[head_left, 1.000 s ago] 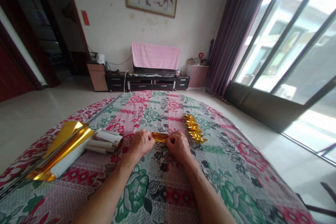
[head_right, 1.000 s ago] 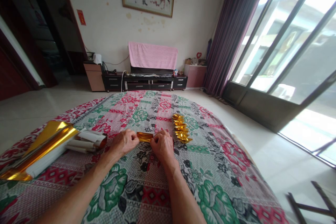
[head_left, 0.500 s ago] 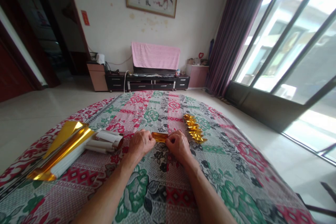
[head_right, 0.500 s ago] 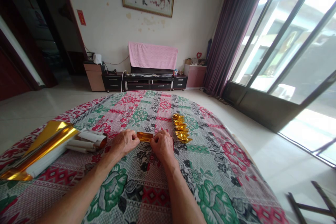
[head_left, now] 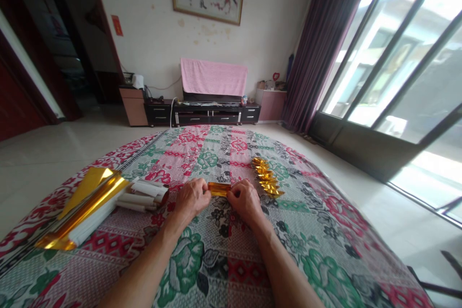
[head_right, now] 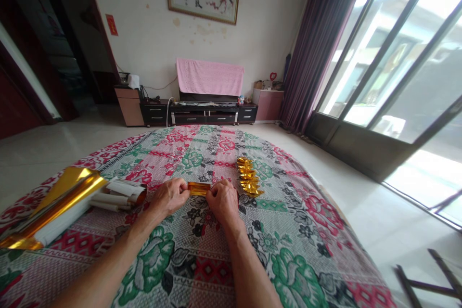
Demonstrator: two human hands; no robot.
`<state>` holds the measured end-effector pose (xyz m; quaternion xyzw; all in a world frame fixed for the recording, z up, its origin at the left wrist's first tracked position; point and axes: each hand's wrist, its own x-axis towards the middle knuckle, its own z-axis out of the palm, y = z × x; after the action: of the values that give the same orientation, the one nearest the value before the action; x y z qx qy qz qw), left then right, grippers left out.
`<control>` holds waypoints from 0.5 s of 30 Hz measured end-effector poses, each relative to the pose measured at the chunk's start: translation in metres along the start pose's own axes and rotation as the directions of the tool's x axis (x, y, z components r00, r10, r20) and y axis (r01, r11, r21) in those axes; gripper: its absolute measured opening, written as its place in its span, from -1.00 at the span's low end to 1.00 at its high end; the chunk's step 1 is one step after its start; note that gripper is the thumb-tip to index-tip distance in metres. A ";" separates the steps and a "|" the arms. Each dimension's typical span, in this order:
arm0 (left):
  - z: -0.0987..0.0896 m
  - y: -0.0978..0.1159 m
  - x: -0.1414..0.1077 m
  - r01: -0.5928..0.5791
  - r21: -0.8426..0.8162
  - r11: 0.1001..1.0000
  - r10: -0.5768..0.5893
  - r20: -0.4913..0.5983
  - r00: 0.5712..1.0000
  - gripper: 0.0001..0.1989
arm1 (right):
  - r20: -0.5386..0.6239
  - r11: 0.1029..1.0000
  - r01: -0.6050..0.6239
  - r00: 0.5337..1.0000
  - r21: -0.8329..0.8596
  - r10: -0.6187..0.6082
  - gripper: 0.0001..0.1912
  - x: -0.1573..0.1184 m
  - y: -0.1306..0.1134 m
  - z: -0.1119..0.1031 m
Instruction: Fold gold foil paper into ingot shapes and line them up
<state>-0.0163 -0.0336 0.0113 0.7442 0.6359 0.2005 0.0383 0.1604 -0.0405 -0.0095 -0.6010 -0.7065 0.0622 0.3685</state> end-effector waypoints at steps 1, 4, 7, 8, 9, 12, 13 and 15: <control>0.001 0.000 0.000 -0.003 0.003 1.000 0.003 -0.001 1.000 -0.93 | 0.000 1.000 -0.002 1.000 -0.003 0.002 -0.84 0.000 0.000 0.000; 0.003 -0.001 0.000 0.006 0.016 1.000 -0.006 -0.006 1.000 -0.93 | 0.004 1.000 -0.014 1.000 -0.019 0.014 -0.87 0.000 -0.002 -0.002; 0.005 -0.001 0.001 0.007 0.020 1.000 -0.007 -0.018 1.000 -0.92 | -0.002 0.999 -0.021 1.000 -0.047 0.021 -0.93 0.000 -0.004 -0.004; 0.006 -0.002 0.001 0.004 0.019 1.000 -0.004 -0.021 1.000 -0.92 | -0.001 0.998 -0.018 1.000 -0.054 0.018 -0.94 -0.001 -0.005 -0.004; 0.006 -0.002 0.001 0.001 0.017 1.000 0.000 -0.024 1.000 -0.93 | 0.001 0.998 -0.015 1.000 -0.059 0.015 -0.94 -0.001 -0.005 -0.005; 0.007 -0.003 0.000 -0.016 0.004 1.000 0.017 -0.040 0.999 -0.92 | 0.013 0.998 -0.006 1.000 -0.055 0.007 -0.92 -0.002 -0.006 -0.005; 0.008 -0.004 0.000 -0.024 -0.003 1.000 0.024 -0.047 0.999 -0.92 | 0.016 0.999 -0.007 1.000 -0.049 0.008 -0.91 -0.002 -0.005 -0.005; 0.009 -0.004 0.000 -0.037 -0.017 0.999 0.036 -0.062 0.997 -0.92 | 0.019 0.999 -0.012 1.000 -0.038 0.013 -0.90 -0.001 -0.005 -0.004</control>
<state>-0.0172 -0.0314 0.0013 0.7489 0.6212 0.2297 0.0216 0.1587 -0.0444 -0.0047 -0.6117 -0.7073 0.0568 0.3497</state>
